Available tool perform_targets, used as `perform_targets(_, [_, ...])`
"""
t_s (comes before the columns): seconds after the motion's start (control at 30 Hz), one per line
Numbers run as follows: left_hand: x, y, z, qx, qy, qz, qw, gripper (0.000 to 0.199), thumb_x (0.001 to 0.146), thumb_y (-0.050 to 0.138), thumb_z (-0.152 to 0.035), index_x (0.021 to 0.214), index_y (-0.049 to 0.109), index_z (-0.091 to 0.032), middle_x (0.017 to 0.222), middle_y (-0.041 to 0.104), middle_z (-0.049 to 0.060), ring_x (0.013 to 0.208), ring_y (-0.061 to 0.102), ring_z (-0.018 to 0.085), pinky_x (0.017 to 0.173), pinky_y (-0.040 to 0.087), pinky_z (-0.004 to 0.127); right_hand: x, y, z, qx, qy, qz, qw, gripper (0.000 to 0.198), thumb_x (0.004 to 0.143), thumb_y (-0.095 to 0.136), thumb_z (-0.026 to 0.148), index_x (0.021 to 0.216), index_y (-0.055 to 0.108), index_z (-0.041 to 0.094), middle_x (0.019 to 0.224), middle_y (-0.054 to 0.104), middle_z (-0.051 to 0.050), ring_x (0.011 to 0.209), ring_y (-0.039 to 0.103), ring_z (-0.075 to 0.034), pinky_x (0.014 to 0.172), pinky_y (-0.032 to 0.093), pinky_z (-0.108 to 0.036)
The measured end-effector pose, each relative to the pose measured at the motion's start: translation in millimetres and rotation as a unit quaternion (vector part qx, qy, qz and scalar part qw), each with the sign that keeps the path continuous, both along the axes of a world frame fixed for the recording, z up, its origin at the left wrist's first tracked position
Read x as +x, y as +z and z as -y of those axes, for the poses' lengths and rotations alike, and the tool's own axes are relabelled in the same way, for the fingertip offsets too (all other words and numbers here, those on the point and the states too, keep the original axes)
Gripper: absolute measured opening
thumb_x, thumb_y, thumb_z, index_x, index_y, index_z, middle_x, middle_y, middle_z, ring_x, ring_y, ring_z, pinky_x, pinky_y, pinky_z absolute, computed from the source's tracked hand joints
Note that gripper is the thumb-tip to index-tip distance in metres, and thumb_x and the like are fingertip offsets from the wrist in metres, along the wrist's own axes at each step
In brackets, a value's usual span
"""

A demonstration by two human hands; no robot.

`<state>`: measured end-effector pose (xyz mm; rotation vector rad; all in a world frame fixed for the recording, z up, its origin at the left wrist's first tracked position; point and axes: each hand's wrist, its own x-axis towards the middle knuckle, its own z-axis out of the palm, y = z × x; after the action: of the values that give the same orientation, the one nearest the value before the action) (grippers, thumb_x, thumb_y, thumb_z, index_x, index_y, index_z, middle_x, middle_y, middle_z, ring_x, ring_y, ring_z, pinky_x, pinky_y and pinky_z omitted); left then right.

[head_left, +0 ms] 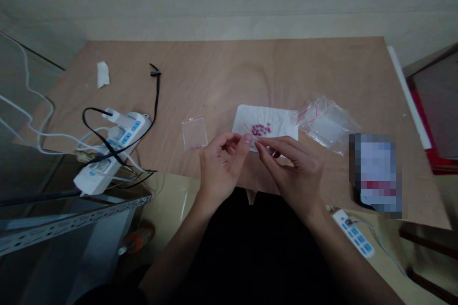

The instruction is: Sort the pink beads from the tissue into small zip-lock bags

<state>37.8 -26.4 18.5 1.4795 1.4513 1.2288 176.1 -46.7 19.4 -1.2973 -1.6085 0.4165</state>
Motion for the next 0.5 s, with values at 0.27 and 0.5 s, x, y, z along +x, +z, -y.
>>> perform_targets(0.27, [3.0, 2.3, -3.6, -0.097, -0.054, 0.175, 0.978, 0.015, 0.08, 0.071, -0.033, 0.085, 0.076, -0.019, 0.084, 0.077, 0.004, 0.075, 0.071, 0.014, 0.076, 0.056, 0.026, 4.8, -9.4, 2.1, 0.065, 0.015, 0.114, 0.991, 0.025, 0.088, 0.061, 0.009, 0.11, 0.071, 0.01, 0.093, 0.073, -0.011, 0.083, 0.069, -0.017, 0.074, 0.06, -0.03])
perform_targets(0.5, [2.7, 1.9, -4.2, -0.143, -0.072, 0.18, 0.971, 0.018, 0.076, 0.075, -0.034, 0.085, 0.077, -0.018, 0.086, 0.078, 0.005, 0.075, 0.071, 0.015, 0.077, 0.057, 0.027, 9.6, -10.8, 1.6, 0.096, -0.006, 0.189, 0.977, 0.021, 0.09, 0.058, 0.012, 0.106, 0.072, 0.015, 0.091, 0.075, -0.01, 0.077, 0.068, -0.018, 0.066, 0.058, -0.032])
